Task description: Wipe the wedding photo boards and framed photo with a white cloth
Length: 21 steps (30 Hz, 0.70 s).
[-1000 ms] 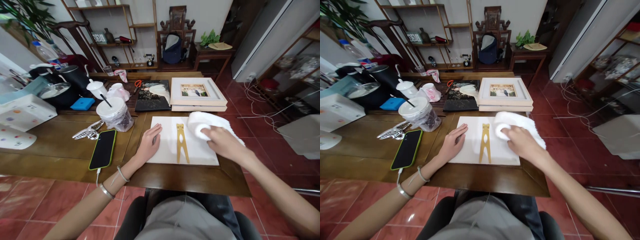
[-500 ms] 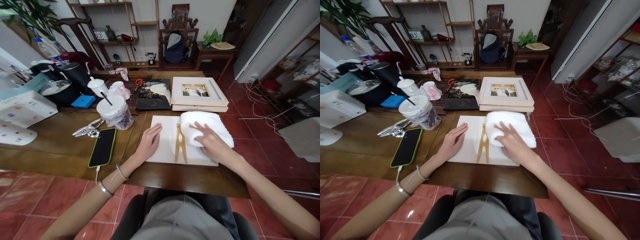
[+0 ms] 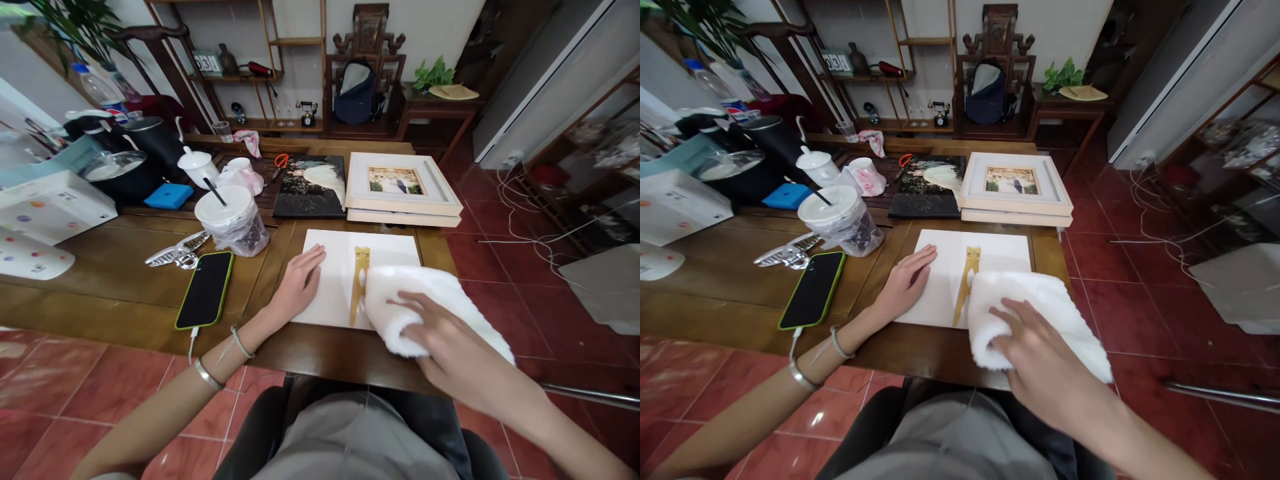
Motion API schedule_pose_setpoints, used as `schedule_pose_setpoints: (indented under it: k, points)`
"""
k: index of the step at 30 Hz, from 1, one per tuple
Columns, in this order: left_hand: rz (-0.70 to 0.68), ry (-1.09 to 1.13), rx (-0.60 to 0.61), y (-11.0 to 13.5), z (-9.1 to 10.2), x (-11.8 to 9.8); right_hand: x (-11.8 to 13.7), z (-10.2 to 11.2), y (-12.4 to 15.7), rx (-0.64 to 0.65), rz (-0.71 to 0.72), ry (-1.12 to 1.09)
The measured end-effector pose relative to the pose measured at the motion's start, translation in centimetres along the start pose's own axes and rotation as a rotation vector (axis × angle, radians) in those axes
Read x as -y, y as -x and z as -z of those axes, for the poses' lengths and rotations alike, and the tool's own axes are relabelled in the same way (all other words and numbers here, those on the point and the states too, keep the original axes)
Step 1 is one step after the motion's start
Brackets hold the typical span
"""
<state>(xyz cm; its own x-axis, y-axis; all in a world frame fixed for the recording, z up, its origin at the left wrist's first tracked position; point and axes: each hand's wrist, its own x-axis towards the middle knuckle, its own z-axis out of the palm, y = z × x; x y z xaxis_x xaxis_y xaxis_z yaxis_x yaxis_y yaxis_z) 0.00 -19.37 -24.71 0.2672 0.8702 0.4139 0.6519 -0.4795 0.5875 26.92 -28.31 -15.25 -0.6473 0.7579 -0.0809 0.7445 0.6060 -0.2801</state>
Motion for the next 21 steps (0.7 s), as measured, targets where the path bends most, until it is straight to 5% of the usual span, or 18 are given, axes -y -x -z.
schedule_pose_setpoints:
  k: [10,14,21]
  points:
    - [0.002,0.012,0.005,0.0,0.1,0.1,-8.5,-2.0,-7.6,-0.251,0.067,-0.014]
    - [0.001,0.019,0.004,-0.1,0.1,0.1,-6.7,-1.6,-6.3,-0.196,0.016,0.060]
    - [-0.002,0.014,-0.002,0.0,-0.1,0.1,-0.9,0.1,1.0,0.062,0.088,-0.035]
